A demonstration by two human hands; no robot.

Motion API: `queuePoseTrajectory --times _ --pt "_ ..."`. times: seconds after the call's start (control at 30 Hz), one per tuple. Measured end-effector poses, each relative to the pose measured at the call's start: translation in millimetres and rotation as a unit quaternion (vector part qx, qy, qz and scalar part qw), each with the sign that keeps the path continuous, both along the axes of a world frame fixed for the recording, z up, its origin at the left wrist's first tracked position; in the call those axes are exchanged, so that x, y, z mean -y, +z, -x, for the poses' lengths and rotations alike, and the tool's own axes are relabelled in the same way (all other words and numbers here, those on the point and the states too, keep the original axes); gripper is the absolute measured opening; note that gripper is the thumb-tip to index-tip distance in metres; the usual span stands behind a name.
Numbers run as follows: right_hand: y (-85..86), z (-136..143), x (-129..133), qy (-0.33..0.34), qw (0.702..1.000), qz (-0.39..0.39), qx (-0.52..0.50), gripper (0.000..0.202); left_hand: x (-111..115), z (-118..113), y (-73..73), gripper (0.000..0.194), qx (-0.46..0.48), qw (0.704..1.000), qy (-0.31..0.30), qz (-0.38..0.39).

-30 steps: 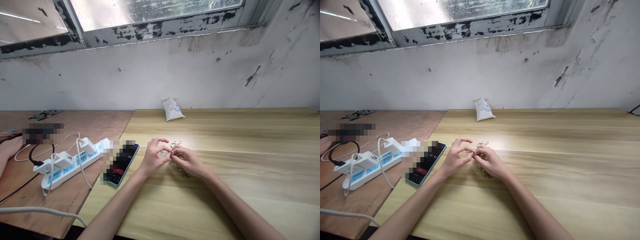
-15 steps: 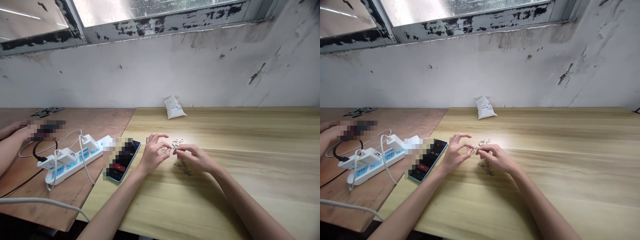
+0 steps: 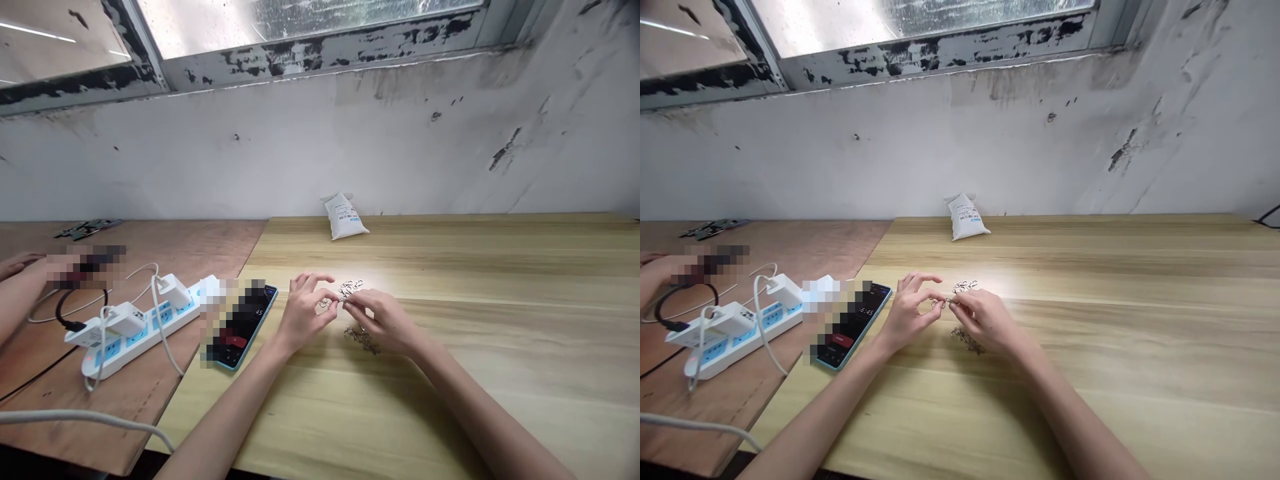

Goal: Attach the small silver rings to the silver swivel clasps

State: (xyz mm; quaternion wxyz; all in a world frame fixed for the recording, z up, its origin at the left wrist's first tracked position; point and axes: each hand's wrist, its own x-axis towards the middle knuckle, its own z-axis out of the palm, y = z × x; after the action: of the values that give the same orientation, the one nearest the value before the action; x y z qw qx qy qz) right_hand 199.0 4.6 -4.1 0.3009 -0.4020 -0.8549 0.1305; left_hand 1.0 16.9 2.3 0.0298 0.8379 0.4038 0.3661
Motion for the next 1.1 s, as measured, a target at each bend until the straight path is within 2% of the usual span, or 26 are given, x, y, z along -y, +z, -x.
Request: queuePoseTrajectory --times 0.13,0.23,0.37,0.5,0.6,0.7,0.77,0.87,1.0,1.1 --pt "-5.3 3.4 -1.6 -0.008 0.995 -0.081 0.050 0.029 -0.4 1.3 1.7 0.007 0.000 1.000 0.027 0.013" --pt "-7.6 2.6 -3.5 -0.019 0.994 -0.100 0.043 0.019 -1.1 3.5 4.2 0.007 0.013 0.999 0.039 0.023" --pt "-5.0 4.3 -2.5 -0.045 0.996 -0.002 -0.071 0.023 -0.4 4.2 8.2 0.008 0.032 0.999 0.025 0.027" --pt "-1.2 8.4 -0.7 0.010 0.977 0.125 -0.171 0.026 2.6 2.5 11.5 0.008 0.041 0.999 -0.003 0.026" --pt "-0.2 4.5 -3.7 0.048 0.969 0.158 -0.183 0.025 4.4 2.9 15.5 0.007 0.040 0.999 -0.008 0.034" --pt "-1.0 -5.3 -9.6 0.036 0.987 0.094 -0.122 0.022 4.1 3.6 17.1 0.007 0.031 0.999 -0.010 0.034" --pt "-1.7 -10.6 -12.0 -0.022 0.997 0.002 -0.068 0.021 2.5 3.3 14.0 0.007 0.021 0.999 -0.006 0.049" --pt "-0.4 -9.9 -9.5 -0.087 0.990 -0.111 -0.011 0.022 -0.5 2.4 4.0 0.009 -0.008 0.995 -0.002 0.102" --pt "3.4 2.1 -1.6 -0.086 0.983 -0.161 0.015 0.025 -3.4 3.1 -8.0 0.008 -0.070 0.990 -0.027 0.121" --pt "0.5 4.8 -3.8 -0.102 0.984 -0.148 0.016 0.026 -6.3 7.0 -10.6 0.009 -0.103 0.989 -0.015 0.100"
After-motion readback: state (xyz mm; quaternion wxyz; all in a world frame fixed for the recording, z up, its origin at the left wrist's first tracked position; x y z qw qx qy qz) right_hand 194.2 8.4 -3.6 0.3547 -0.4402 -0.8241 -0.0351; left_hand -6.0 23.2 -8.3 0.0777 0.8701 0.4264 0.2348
